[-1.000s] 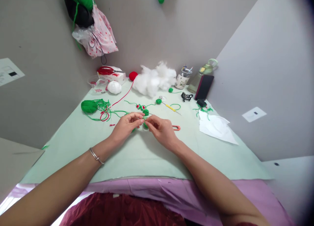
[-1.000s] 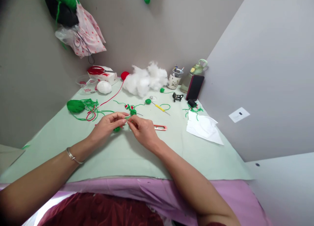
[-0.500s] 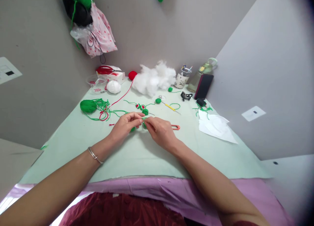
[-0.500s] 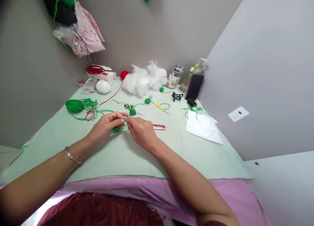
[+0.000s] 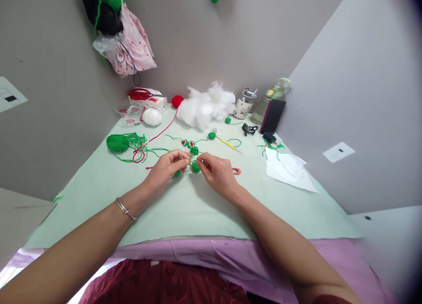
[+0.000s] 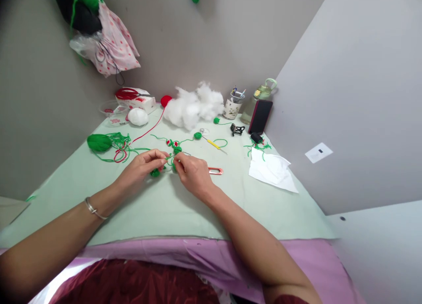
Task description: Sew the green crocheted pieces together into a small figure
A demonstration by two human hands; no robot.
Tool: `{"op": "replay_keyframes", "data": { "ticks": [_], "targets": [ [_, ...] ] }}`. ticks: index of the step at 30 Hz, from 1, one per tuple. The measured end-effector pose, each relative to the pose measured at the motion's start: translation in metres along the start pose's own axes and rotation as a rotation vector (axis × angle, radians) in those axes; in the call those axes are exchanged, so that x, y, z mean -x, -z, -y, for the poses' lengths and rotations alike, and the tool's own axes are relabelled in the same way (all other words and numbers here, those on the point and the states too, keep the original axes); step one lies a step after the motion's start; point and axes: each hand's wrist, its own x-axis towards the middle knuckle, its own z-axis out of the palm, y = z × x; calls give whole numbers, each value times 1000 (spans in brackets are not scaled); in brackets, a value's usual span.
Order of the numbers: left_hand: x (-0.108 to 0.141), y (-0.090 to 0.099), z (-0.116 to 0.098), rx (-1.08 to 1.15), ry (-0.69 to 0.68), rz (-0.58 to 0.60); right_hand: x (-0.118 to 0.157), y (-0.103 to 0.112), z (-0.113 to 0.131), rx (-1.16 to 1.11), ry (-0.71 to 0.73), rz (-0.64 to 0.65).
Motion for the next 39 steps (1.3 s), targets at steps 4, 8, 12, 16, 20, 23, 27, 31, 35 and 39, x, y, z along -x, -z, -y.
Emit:
{"op": "replay_keyframes", "data": {
  "ticks": [4, 8, 12, 16, 20, 23, 27, 31, 35, 39],
  "targets": [
    [1, 0, -2, -34, -28, -6, 2, 1, 1, 5, 21, -32],
    [1, 0, -2, -66, -10, 0, 2, -2, 2, 10, 47, -42],
    [-2, 0, 2, -55, 12, -10, 3, -3, 3, -9, 65, -60],
    [-3, 0, 2, -34, -24, -2, 4, -2, 4, -70, 82, -59],
    [-2, -1, 0, -20, -63, 59, 3, 1, 5, -156, 1, -45],
    [0, -1, 0, -36, -36, 74, 0, 5, 4, -294, -78, -22],
    [1, 0, 0, -53, -18, 69, -6, 11, 0, -555, -180, -19],
    [1, -1, -3, -56, -61, 90, -8, 15, -3, -786, -193, 150],
    [2, -3, -4, -55, -74, 102, -8, 14, -6, -861, -182, 329],
    [2, -3, -6, -83, -63, 89, -9, 13, -9, -716, -259, 175]
  ]
}}
